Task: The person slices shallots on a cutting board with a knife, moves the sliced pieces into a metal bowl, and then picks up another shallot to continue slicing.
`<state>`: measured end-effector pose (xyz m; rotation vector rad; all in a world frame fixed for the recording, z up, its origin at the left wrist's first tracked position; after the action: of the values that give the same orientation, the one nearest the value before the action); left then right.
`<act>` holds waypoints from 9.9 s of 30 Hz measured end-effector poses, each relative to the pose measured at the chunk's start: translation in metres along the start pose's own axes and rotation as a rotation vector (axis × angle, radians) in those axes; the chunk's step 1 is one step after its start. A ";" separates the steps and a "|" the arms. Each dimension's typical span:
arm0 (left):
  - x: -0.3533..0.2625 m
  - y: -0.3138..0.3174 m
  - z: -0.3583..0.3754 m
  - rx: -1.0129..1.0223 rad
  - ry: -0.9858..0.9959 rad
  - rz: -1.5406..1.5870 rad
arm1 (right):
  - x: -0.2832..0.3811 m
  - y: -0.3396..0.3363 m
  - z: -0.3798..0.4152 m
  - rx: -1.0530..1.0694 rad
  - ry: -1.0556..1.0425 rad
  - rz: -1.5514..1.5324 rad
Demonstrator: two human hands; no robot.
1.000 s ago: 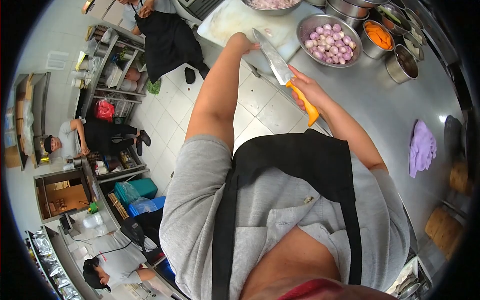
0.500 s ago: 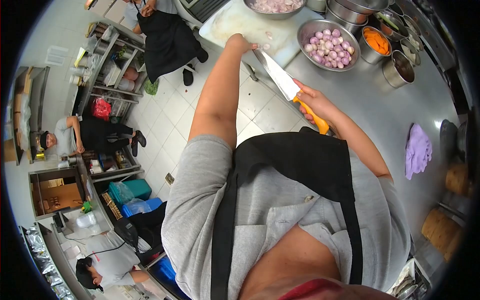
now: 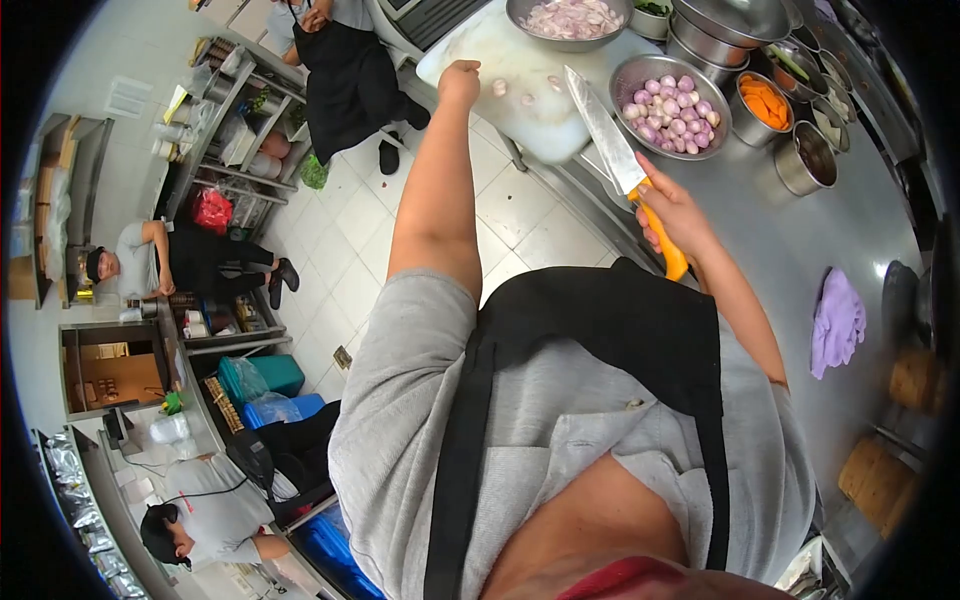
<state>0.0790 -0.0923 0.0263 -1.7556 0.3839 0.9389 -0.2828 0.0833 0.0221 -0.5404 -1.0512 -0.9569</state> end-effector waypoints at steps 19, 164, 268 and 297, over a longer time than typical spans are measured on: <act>0.013 0.047 0.016 0.122 -0.024 0.384 | -0.004 0.039 -0.050 -0.055 -0.036 0.169; -0.023 0.085 0.077 0.376 -0.234 0.635 | 0.028 -0.005 0.013 -0.145 -0.475 0.823; -0.014 0.090 0.055 0.326 -0.260 0.329 | 0.038 0.012 -0.033 -0.231 -0.392 1.099; -0.017 0.091 0.056 0.318 -0.251 0.399 | 0.042 0.002 0.017 -0.191 -0.354 1.033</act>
<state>-0.0137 -0.0800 -0.0279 -1.2753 0.6942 1.2867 -0.2820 0.0810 0.0670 -1.2800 -0.8097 -0.0342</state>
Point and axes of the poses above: each hand's wrist, its own z-axis away from the middle knuckle, its own y-axis out of the palm, x = y × z, the point moved 9 cm from there along -z, towards the middle knuckle, and after that the axes turned 3 degrees about z, right-handed, at the moved point
